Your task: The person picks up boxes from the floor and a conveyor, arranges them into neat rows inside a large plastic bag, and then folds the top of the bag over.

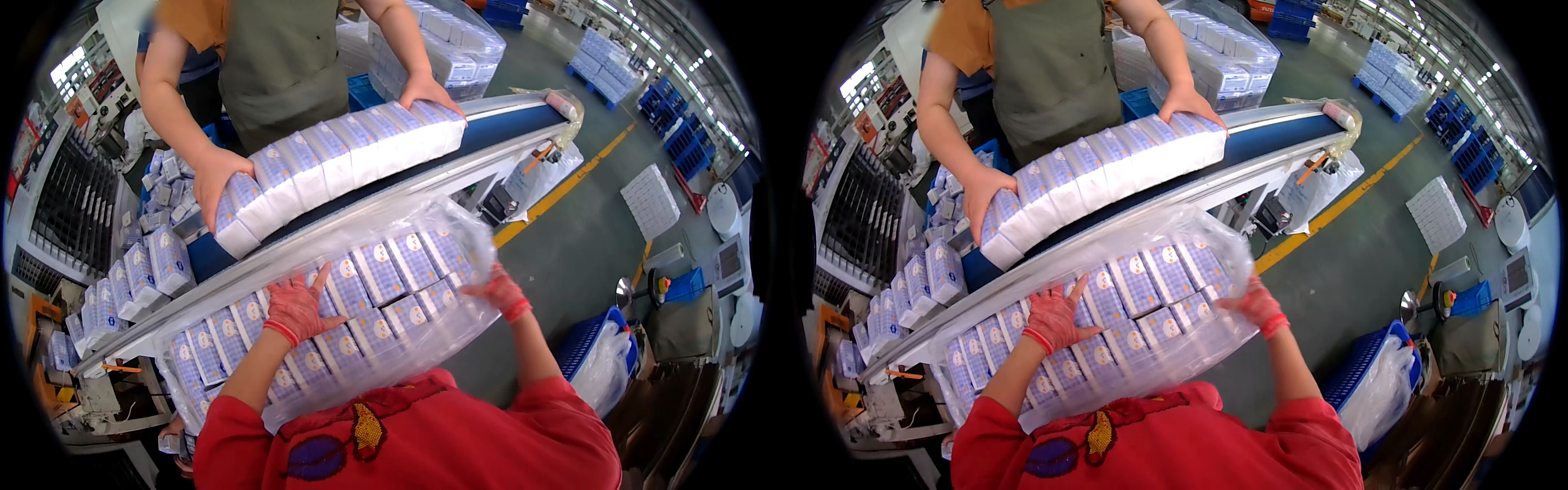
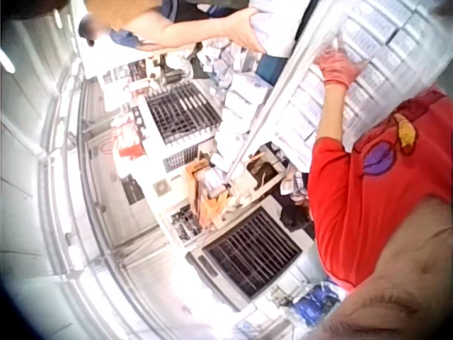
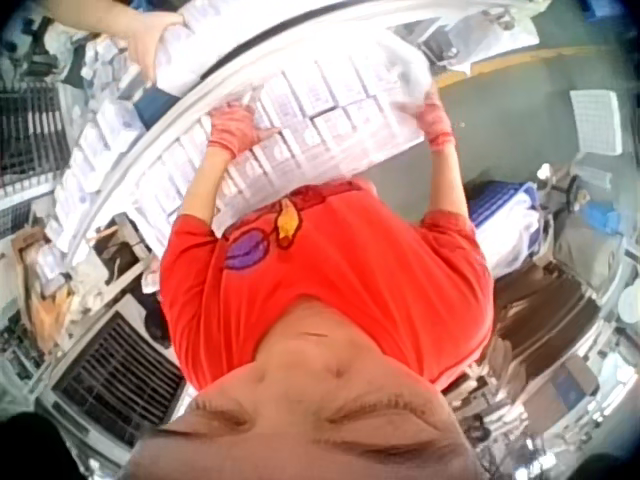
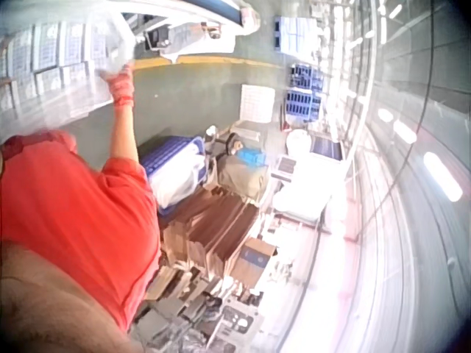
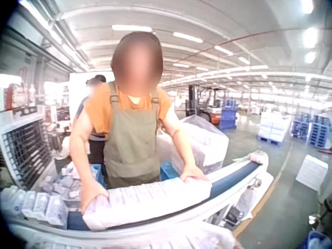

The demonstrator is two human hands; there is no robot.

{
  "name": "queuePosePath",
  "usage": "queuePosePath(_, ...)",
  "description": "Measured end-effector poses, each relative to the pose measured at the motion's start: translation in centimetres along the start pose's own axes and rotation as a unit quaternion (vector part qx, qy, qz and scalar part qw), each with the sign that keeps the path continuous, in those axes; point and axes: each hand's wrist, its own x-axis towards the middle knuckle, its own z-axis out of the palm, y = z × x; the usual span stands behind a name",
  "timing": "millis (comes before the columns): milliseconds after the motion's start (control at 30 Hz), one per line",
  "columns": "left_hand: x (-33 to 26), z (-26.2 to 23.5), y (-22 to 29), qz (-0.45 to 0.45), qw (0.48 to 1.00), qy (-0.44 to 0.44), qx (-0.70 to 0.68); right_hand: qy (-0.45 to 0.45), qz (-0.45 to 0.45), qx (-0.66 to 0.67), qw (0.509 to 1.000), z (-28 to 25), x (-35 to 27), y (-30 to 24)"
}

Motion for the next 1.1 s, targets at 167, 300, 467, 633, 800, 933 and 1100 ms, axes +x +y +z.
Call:
queuePosePath(167,1.3,2.7,1.2,0.013,0.986,0.158,-0.046,-0.028,0.037,-0.267,0.963,3.7,0.2,-4.3)
queuePosePath(300,1.6,3.5,1.2,0.048,0.978,0.199,-0.050,0.081,0.040,-0.295,0.951,3.6,1.2,-3.4)
queuePosePath(467,-0.9,4.5,-1.4,0.089,0.979,0.178,-0.044,0.052,-0.049,0.184,0.980,-1.8,-1.7,-5.4)
queuePosePath(633,-6.4,3.4,-8.7,-0.052,0.987,0.139,-0.053,0.066,-0.060,0.350,0.932,-5.0,-4.0,-7.8)
queuePosePath(800,-12.3,1.5,-15.5,-0.274,0.880,0.380,0.080,0.210,-0.251,0.182,0.927,-7.4,-5.6,-12.9)
queuePosePath(933,-15.9,5.7,-23.0,-0.311,0.845,0.269,-0.341,0.252,-0.400,-0.172,0.864,-0.6,-6.0,-17.6)
queuePosePath(1100,-18.8,8.6,-24.6,-0.383,0.807,0.106,-0.438,-0.425,-0.202,-0.531,0.705,12.7,-4.0,-22.6)
